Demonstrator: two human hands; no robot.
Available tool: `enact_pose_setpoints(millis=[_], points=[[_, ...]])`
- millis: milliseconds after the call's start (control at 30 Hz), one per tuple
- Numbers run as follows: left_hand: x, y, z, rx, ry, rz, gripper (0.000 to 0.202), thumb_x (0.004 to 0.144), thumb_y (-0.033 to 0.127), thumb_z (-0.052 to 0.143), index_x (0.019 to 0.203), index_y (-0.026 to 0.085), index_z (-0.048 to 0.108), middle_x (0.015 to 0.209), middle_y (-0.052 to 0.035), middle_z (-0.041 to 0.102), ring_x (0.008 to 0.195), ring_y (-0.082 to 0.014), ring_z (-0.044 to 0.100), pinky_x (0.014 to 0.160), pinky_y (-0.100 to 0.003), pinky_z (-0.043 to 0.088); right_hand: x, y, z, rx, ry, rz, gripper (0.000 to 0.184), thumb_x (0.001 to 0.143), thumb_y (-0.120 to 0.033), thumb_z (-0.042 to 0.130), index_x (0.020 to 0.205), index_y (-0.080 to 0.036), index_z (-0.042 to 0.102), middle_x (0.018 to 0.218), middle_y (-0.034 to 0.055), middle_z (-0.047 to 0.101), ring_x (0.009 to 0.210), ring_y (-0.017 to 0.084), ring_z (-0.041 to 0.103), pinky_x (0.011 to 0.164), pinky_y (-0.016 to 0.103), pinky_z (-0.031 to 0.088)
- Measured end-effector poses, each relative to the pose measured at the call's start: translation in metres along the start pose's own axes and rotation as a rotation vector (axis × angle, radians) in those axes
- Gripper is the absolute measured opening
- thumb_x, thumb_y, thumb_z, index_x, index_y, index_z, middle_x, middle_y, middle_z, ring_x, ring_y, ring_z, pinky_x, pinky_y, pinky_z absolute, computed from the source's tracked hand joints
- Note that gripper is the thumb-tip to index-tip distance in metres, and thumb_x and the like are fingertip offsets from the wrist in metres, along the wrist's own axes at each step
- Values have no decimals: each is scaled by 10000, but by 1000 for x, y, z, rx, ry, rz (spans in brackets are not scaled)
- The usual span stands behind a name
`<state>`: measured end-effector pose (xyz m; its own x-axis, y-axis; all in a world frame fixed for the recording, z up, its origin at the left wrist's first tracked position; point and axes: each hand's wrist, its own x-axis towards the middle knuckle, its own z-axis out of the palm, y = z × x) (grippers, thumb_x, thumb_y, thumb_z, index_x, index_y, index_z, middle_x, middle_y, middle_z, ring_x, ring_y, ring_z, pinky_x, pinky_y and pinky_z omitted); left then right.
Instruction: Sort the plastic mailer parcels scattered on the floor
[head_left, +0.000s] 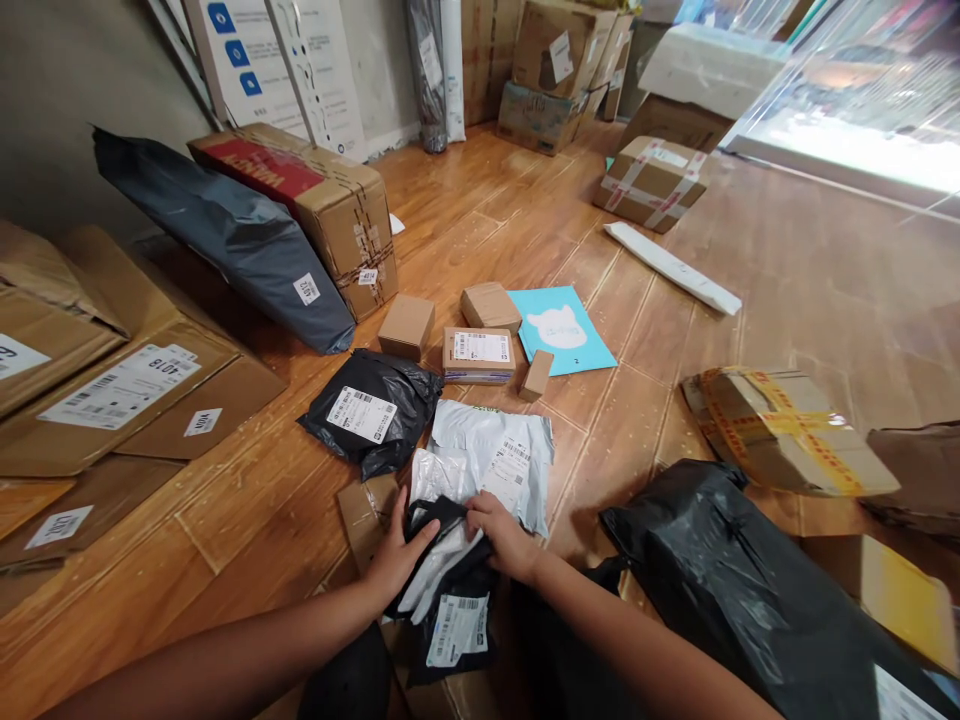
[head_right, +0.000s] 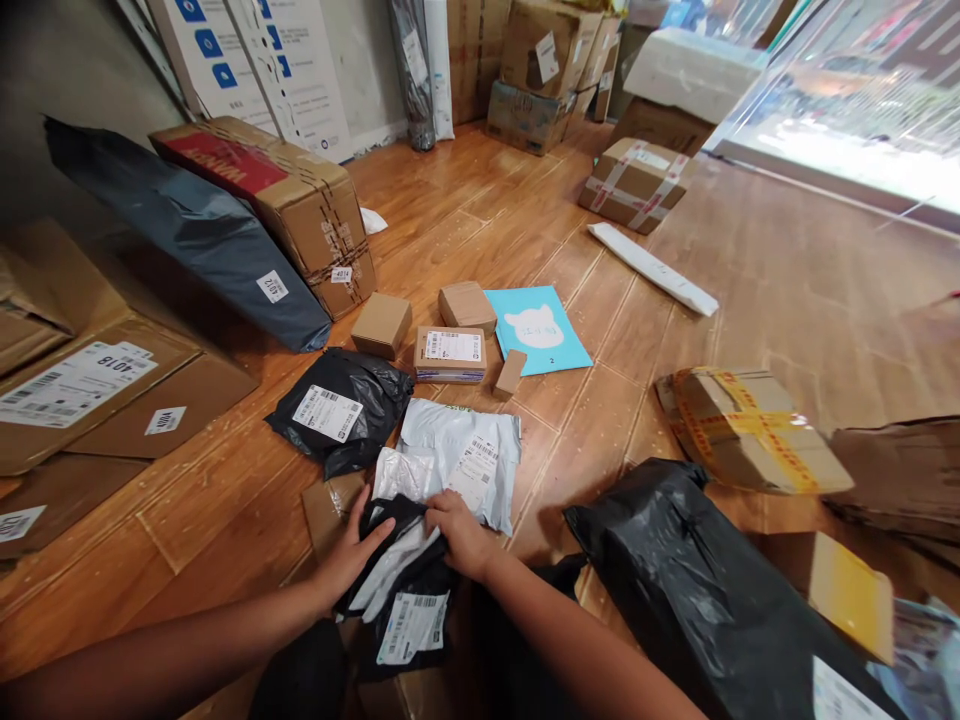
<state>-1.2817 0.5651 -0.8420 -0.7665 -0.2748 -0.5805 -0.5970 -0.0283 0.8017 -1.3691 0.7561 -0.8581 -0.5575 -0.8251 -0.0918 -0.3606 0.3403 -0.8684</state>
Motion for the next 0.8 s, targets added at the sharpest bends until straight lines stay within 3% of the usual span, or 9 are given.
enact_pose_setpoints(millis=[100, 200, 333, 400, 500, 633, 700, 800], points=[[0, 2, -14, -8, -197, 15, 927, 542, 711, 610, 1253, 142, 437, 1357, -183, 493, 1279, -319, 432, 1092, -435, 318, 6, -17, -9, 41, -107, -63, 314, 509, 42, 525, 710, -198, 501, 914, 7, 515, 834, 174, 517, 738, 283, 399], [6, 1, -23, 36, -381, 35, 725, 448, 587, 756, 1028, 172, 625, 1141, -119, 662, 1120, -331, 558, 1030, -436, 390, 29, -29, -13, 49, -135, -68, 329, 525, 63, 546, 698, -202, 458, 840, -20, 484, 773, 152, 499, 676, 250, 382], [18, -5, -21, 70, -261, -30, 647, 385, 317, 816, 990, 154, 655, 1092, -122, 689, 1084, -351, 578, 1029, -451, 386, 61, -30, -4, 23, -20, 3, 316, 590, 7, 680, 741, -204, 499, 859, -14, 526, 843, 177, 521, 743, 280, 416], [24, -8, -19, 47, -182, -62, 634, 435, 334, 777, 1025, 149, 638, 1137, -131, 672, 1101, -334, 579, 1018, -427, 405, 70, -25, 5, -3, 74, 63, 333, 584, -44, 752, 792, -202, 545, 927, 13, 548, 920, 209, 519, 814, 325, 430], [27, -8, -17, -2, -151, -136, 609, 509, 432, 734, 1032, 137, 632, 1052, -139, 704, 977, -310, 649, 899, -410, 492, 77, -20, 20, -45, 224, 164, 431, 576, -168, 824, 931, -195, 581, 1043, 68, 546, 1026, 265, 489, 911, 412, 420], [27, -3, -15, -12, -159, -210, 611, 454, 467, 798, 953, 144, 653, 877, -107, 741, 856, -316, 679, 825, -426, 510, 82, -23, 36, -89, 335, 286, 669, 570, -306, 846, 1136, -172, 515, 1132, 122, 531, 1091, 300, 476, 967, 471, 422], [28, -1, -15, -11, -170, -257, 593, 420, 502, 815, 864, 136, 672, 803, -108, 744, 801, -319, 684, 788, -422, 514, 76, -29, 32, -112, 366, 302, 758, 607, -346, 824, 1234, -147, 447, 1237, 162, 486, 1173, 316, 431, 1028, 485, 387], [27, 0, -24, -51, -230, -358, 609, 424, 608, 787, 777, 120, 698, 757, -119, 743, 730, -292, 690, 710, -370, 527, 36, -41, 1, -145, 382, 218, 678, 758, -395, 691, 1302, -144, 372, 1341, 189, 411, 1260, 310, 366, 1085, 507, 337]])
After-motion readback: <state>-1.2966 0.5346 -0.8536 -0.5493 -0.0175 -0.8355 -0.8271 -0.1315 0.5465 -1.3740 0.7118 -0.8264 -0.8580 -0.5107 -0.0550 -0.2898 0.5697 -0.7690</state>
